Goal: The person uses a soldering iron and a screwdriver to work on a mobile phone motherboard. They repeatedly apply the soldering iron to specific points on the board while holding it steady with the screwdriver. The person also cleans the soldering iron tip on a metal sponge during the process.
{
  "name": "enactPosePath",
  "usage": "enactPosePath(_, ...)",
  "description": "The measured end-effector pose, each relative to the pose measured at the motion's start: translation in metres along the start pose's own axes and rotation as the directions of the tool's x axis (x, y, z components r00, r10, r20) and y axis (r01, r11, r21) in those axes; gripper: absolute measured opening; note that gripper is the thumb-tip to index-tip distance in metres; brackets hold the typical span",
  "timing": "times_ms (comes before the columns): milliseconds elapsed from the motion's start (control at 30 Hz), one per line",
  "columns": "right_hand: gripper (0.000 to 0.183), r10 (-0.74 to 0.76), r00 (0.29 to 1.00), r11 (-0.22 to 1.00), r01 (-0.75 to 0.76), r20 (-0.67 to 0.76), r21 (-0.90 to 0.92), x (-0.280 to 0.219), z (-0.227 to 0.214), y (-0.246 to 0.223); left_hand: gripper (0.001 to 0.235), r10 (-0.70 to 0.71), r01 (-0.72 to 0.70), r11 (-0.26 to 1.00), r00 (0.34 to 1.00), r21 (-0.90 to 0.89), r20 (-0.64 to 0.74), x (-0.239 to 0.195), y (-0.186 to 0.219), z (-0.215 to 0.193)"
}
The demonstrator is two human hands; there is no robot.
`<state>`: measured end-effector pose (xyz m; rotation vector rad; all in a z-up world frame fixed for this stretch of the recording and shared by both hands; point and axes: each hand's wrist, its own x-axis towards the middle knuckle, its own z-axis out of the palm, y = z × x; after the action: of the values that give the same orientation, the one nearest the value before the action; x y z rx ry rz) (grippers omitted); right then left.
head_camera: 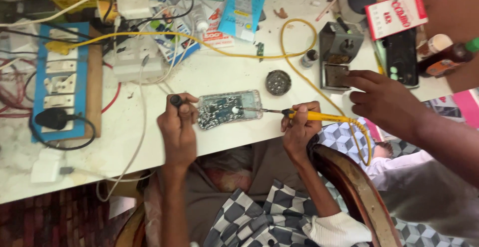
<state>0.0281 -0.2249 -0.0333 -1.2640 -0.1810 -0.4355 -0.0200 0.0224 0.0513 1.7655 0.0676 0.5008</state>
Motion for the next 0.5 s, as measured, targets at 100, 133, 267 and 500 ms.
enactPosePath(100,0.025,0.025,1.000,0.998,-0.024,-0.008,0.063,0.002,-0.002,0.002,0.033,-0.188,0.066,0.905,0.949,0.420,0.255,0.009,0.027,-0.022)
enactPosePath(133,0.025,0.037,0.999,0.996,-0.036,-0.019,0.083,0.002,-0.003,0.003,0.032,-0.206,-0.014,0.834,0.919,0.551,0.335,0.015,0.031,-0.024)
enactPosePath(267,0.025,0.044,0.999,0.995,-0.041,-0.032,0.090,0.005,0.000,0.006,0.089,-0.483,-0.126,0.566,0.750,0.815,0.452,0.041,0.033,-0.026)
enactPosePath(500,0.025,0.049,0.998,0.997,-0.047,-0.025,0.067,0.003,-0.001,0.005,0.106,-0.337,-0.241,0.555,0.810,0.796,0.480,0.039,0.005,-0.023)
